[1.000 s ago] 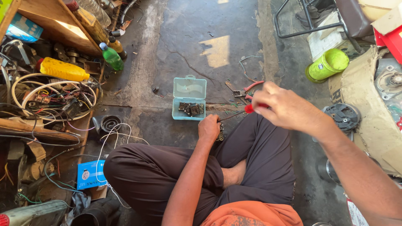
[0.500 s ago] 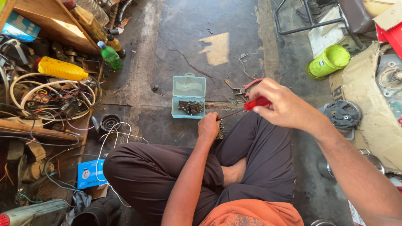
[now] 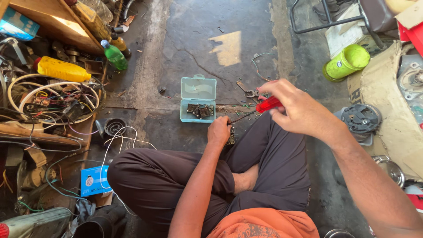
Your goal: The person sits cross-legged on the floor and uses a red-handled screwdriver to tighten screws on a small electrical component. They repeatedly adjust the component and the screwdriver to secure the screws.
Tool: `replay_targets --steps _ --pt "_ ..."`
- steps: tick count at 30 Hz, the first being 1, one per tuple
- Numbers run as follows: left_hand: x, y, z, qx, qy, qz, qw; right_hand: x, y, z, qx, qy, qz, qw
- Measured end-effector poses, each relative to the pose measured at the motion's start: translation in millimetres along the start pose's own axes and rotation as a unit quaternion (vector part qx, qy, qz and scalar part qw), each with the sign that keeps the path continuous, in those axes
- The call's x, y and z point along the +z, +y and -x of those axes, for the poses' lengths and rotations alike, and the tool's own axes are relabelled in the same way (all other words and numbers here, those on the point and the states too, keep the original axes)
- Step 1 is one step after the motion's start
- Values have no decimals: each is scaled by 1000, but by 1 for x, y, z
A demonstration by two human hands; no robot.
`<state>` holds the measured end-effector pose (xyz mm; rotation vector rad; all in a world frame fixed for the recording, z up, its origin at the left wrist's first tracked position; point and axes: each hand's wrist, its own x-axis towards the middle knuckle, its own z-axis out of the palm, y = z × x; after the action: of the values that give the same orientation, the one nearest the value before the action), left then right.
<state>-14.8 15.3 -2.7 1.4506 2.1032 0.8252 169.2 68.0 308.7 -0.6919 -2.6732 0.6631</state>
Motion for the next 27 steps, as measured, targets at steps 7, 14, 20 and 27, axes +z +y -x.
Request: replay_targets --steps 7,14,20,27 --pt "0 0 1 10 1 -3 1000 -5 13 -1 43 -78 127 988" --pt "-1 0 1 12 4 1 1000 -7 -6 -1 151 -74 116 979" --pt "-2 0 3 13 6 2 1000 -6 -9 -3 100 -14 37 994" --pt "-8 -3 1 30 -18 15 999 -1 -11 -1 98 28 -28 994"
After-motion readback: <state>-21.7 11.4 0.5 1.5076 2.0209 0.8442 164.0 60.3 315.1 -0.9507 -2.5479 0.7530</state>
